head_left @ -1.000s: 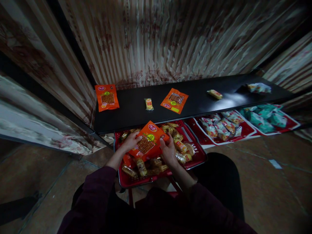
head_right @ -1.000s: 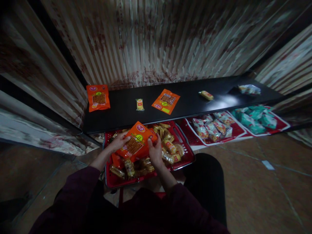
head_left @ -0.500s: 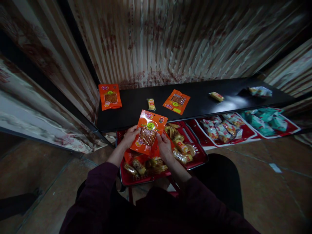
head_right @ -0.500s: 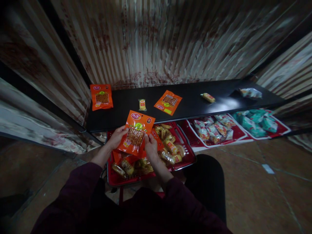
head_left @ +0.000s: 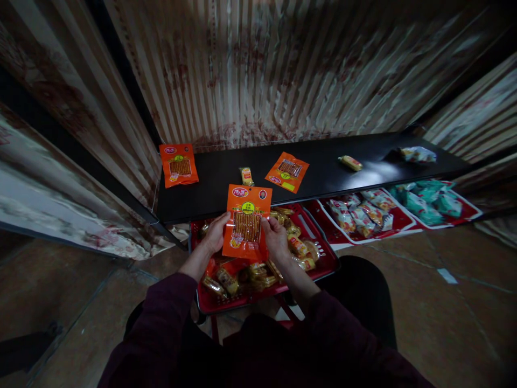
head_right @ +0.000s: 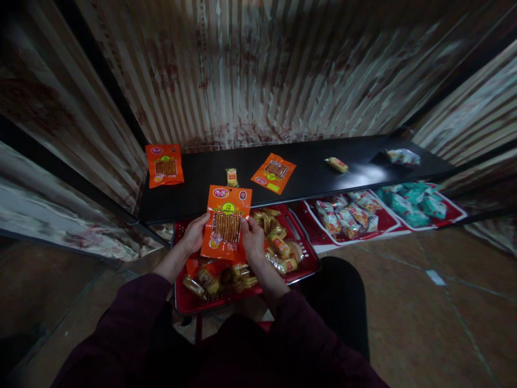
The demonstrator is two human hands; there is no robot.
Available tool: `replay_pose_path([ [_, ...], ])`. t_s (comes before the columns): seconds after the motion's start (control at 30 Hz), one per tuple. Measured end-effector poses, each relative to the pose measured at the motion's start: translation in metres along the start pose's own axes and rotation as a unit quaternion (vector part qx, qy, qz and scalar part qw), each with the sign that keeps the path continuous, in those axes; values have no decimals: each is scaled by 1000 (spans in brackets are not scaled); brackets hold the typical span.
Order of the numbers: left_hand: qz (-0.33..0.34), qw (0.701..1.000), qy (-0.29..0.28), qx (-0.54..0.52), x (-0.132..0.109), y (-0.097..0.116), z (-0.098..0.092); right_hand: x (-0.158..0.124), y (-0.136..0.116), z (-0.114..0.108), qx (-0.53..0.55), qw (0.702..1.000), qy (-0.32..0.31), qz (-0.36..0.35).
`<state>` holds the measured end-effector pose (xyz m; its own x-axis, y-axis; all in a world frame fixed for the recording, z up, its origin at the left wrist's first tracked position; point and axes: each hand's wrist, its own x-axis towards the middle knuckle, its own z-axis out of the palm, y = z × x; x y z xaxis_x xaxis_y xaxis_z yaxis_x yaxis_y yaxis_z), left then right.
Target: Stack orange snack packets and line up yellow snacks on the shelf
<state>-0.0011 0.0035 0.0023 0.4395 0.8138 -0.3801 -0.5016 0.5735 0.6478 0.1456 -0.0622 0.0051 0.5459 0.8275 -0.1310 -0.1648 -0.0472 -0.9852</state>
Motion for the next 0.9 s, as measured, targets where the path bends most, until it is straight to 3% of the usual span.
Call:
replay_pose_path([
  [0.13, 13, 1000, 8, 12, -1, 0, 5, -1, -13, 3, 69, 997, 8, 34],
  [0.37, 94, 991, 39, 91, -4, -2, 11, -10, -33, 12, 109, 991, -11, 81],
  [0.57, 176, 966, 60, 179, -1, -3, 8, -27, -51, 18, 150, 948, -198, 198],
  [0.67, 195, 962, 86, 171, -4, -5, 10, -31, -54, 21, 110, 951, -236, 168],
  [0.8, 228, 959, 106, 131, -17, -8, 19, -35, -54, 27, 47, 973, -211, 83],
  [0.9, 237, 954, 99, 154, -27, -10, 26, -41, -56, 32, 38, 975, -210, 65],
])
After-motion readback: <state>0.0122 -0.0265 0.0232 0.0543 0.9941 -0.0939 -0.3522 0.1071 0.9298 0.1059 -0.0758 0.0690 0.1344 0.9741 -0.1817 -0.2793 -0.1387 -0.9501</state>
